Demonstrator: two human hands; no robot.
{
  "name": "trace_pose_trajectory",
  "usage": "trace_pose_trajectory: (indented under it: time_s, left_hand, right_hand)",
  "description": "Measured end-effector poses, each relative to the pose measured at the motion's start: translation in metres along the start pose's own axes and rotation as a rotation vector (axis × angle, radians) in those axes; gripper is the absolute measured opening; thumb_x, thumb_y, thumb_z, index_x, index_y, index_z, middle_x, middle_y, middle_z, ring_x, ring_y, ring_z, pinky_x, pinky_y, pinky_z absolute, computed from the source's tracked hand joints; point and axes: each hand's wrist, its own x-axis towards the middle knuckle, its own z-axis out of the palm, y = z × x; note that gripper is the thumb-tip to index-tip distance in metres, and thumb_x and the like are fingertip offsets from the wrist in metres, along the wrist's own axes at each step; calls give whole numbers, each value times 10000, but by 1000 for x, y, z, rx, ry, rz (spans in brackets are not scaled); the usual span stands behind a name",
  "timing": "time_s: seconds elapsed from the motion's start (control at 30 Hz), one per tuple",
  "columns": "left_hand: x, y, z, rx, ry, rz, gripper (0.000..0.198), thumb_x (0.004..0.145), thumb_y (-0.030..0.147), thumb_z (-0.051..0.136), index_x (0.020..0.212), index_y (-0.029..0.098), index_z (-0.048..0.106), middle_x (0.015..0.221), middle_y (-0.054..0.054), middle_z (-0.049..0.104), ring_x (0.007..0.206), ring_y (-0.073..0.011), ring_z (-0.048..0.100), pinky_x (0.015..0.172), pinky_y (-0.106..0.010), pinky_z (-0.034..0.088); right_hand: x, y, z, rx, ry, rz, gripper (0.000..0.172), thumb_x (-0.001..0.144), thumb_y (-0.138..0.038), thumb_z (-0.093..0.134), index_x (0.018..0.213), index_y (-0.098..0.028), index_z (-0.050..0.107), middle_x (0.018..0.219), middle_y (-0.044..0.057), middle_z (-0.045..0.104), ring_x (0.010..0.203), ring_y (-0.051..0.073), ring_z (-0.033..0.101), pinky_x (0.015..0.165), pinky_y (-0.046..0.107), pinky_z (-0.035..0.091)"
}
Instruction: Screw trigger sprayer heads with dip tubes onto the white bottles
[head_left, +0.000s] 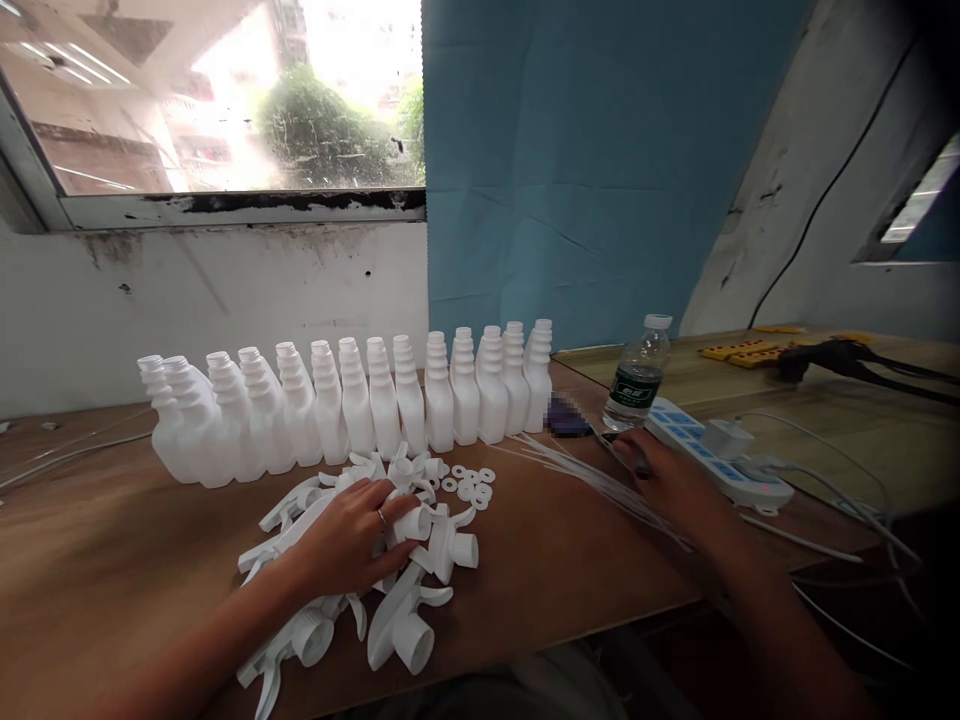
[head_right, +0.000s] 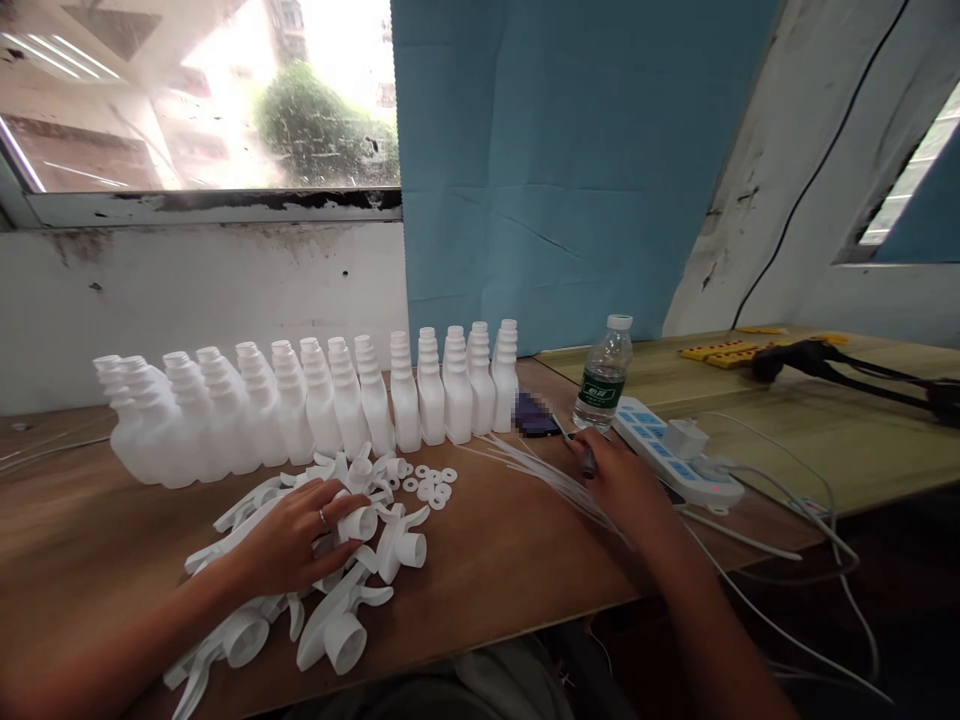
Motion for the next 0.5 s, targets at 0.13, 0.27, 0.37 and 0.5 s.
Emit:
trace_pose_trajectory:
  time_s: [0.13, 0.27, 0.37, 0.5]
  left_hand:
    - [0, -1, 1, -3, 4, 6, 314, 929, 337, 512, 1197, 172, 517, 920, -90, 580, 781, -238, 566, 704, -387, 495]
    - [-1, -2, 2, -5, 8, 5, 319, 930, 335, 515, 1206, 176, 511, 933, -93, 578, 791, -237, 564, 711, -385, 491]
    - [-1, -3, 3, -15, 5, 3, 325, 930, 339, 517, 1212, 176, 506, 933, -91, 576, 793, -238, 563, 718, -391, 490]
    - [-1, -2, 3, -19, 2, 4, 322, 930, 337, 519, 1210, 179, 502, 920, -86, 574, 783, -233, 562, 714, -387, 489]
  right_hand:
    - [1, 20, -15, -46, -6, 100, 138, 880, -310, 391, 971, -238, 464, 861, 78, 680, 765, 265, 665, 612, 272, 411]
    - [1, 39, -27, -170, 28, 294, 140, 857, -317, 393, 943, -226, 453, 805, 116, 668, 732, 312, 649, 558, 292, 369]
    - [0, 52, -34, -202, 53, 381, 156, 815, -303, 434, 941, -215, 464, 821, 139, 669, 737, 327, 643, 548, 302, 369]
    - [-1, 64, -39, -182, 11, 492, 195, 760, -311, 495, 926, -211, 503, 899, 145, 680, 813, 327, 647, 601, 319, 425]
